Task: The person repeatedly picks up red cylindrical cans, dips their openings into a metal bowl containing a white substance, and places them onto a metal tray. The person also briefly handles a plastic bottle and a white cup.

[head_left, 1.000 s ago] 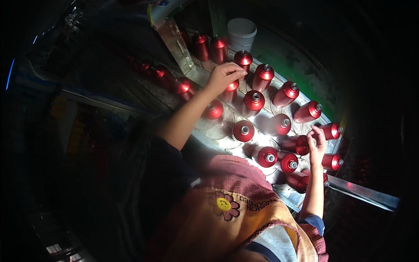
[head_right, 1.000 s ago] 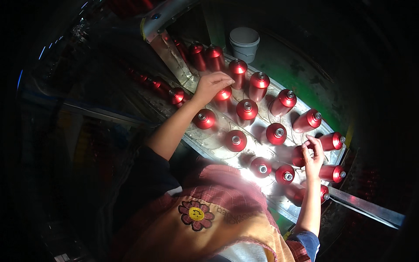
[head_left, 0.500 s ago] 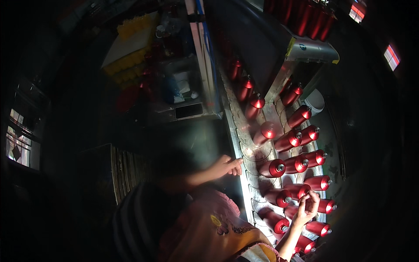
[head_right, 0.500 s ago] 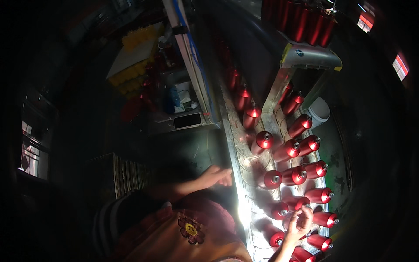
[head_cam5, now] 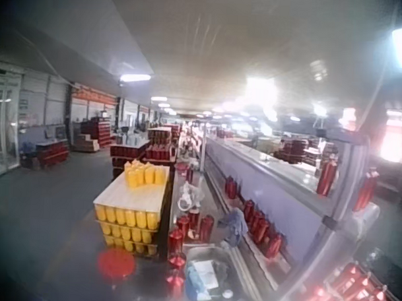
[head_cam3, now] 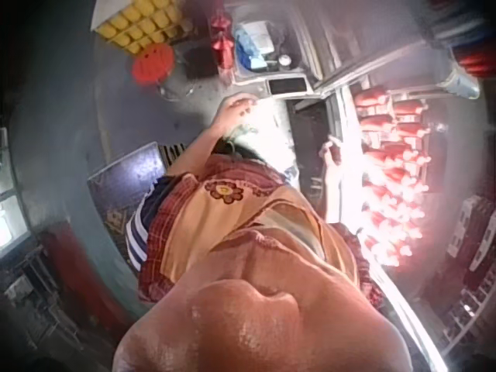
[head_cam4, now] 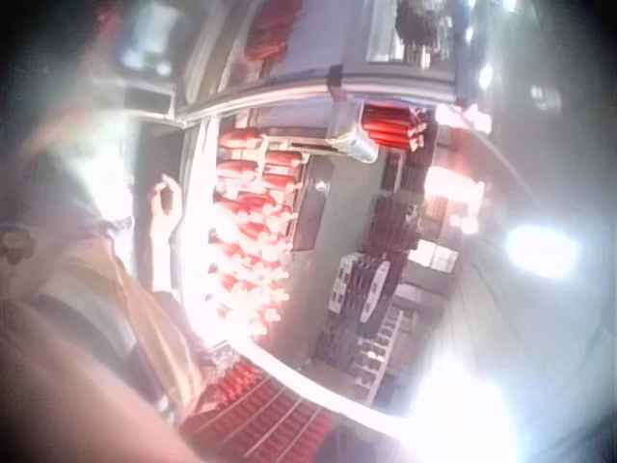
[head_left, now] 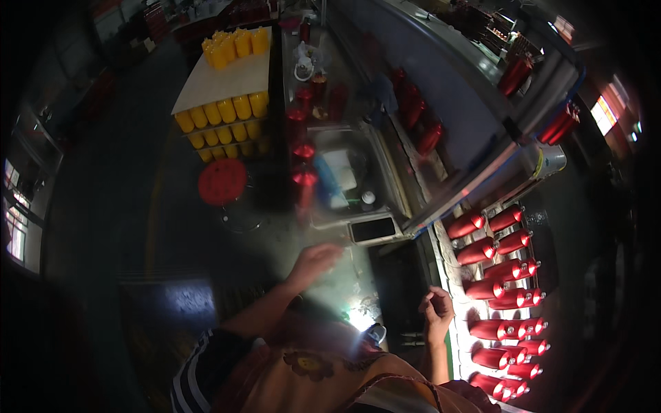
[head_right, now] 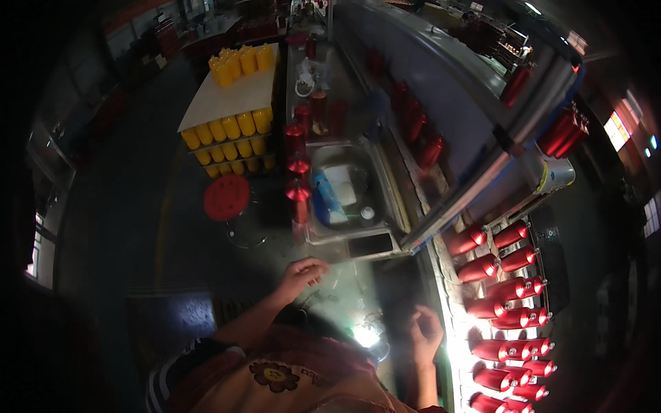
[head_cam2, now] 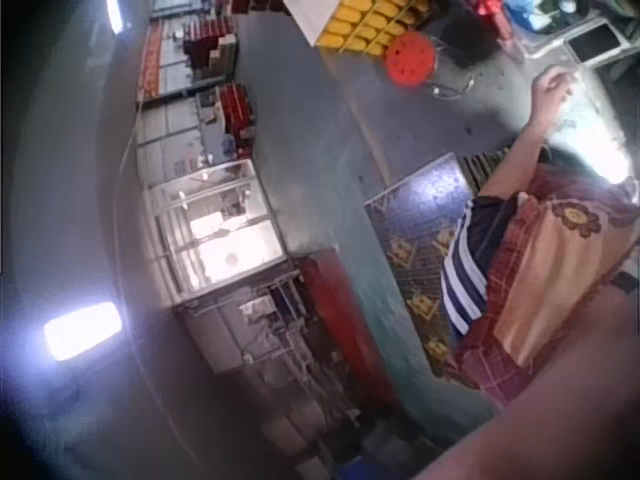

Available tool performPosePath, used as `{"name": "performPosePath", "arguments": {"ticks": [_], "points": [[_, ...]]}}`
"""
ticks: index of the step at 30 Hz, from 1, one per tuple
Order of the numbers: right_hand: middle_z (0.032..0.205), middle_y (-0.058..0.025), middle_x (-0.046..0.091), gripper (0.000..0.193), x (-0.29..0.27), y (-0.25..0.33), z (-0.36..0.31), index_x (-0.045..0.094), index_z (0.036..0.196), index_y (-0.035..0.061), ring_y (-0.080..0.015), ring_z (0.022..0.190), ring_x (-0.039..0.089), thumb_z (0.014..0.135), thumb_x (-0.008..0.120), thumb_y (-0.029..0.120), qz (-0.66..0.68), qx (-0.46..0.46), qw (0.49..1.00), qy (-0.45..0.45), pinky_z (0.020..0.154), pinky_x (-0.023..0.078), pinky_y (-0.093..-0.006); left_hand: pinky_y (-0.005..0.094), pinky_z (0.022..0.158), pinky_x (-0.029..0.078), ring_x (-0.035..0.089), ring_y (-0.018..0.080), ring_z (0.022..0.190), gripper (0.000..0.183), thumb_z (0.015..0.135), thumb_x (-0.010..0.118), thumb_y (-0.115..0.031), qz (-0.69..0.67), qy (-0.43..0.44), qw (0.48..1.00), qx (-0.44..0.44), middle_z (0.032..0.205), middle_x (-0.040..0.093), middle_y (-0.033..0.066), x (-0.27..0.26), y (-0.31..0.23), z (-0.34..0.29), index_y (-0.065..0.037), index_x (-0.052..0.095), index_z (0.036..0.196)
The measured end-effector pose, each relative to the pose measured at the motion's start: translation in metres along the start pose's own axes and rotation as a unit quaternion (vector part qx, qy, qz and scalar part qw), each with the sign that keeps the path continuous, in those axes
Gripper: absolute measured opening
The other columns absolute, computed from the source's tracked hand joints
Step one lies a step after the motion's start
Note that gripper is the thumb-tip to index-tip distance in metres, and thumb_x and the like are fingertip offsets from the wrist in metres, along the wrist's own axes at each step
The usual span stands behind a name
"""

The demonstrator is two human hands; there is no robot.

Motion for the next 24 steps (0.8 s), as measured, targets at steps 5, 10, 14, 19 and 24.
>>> {"name": "performPosePath", "arguments": {"ticks": [5,10,14,19,24], "points": [[0.09,0.0009,0.056,0.028,0.08,0.042,0.054,0.058,0.117,0.0012,-0.0076,0.076,0.054,0.09,0.064,0.002,-0.009,0.031,0.999,0.015,0.067,0.046,-0.0211,0.0206,0.062,0.045,0.057,0.0054,0.071,0.02,0.095,0.062,-0.013,-0.059,-0.12,0.989,0.054,0.093,0.068,0.0003,-0.134,-0.054,0.072,-0.005,0.067,0.113],[0.089,0.0003,0.055,0.032,0.129,0.053,0.118,0.057,0.119,0.0007,-0.0081,0.074,0.052,0.088,0.066,0.004,-0.03,0.0,0.999,0.032,0.065,0.044,-0.0214,0.0185,0.054,0.043,0.057,0.0056,0.065,0.02,0.09,0.066,-0.007,-0.047,-0.226,0.969,0.091,0.083,0.065,-0.001,-0.237,-0.087,0.141,-0.004,0.067,0.11],[0.093,0.001,0.055,0.032,0.159,0.047,0.175,0.057,0.119,0.0007,-0.0064,0.075,0.052,0.088,0.064,-0.001,0.001,-0.01,0.999,0.037,0.067,0.044,-0.0206,0.0209,0.056,0.046,0.058,0.0068,0.069,0.027,0.09,0.066,-0.009,0.004,-0.26,0.963,0.071,0.088,0.065,0.0005,-0.306,-0.108,0.195,-0.004,0.062,0.117],[0.089,0.0025,0.055,0.027,0.188,0.03,0.222,0.059,0.116,0.0026,-0.0057,0.077,0.051,0.089,0.062,-0.001,-0.007,-0.024,0.999,0.044,0.069,0.043,-0.0193,0.0242,0.059,0.05,0.062,0.0124,0.077,0.045,0.084,0.074,-0.011,0.079,-0.275,0.954,0.085,0.097,0.066,0.0044,-0.385,-0.12,0.313,-0.002,0.056,0.124],[0.08,-0.0006,0.053,0.027,0.201,0.013,0.239,0.056,0.113,0.0026,-0.0087,0.066,0.05,0.087,0.061,-0.002,-0.105,0.014,0.993,-0.045,0.058,0.043,-0.0234,0.0327,0.078,0.053,0.066,0.0219,0.091,0.059,0.074,0.081,-0.016,0.205,-0.272,0.927,0.158,0.11,0.067,0.0132,-0.445,-0.112,0.506,-0.001,0.056,0.126]]}}
Point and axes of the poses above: each hand's wrist, its own z-axis towards the middle knuckle, its own x-axis out of the palm, y = z × x, the point moved 4 cm from there along z, towards the middle knuckle
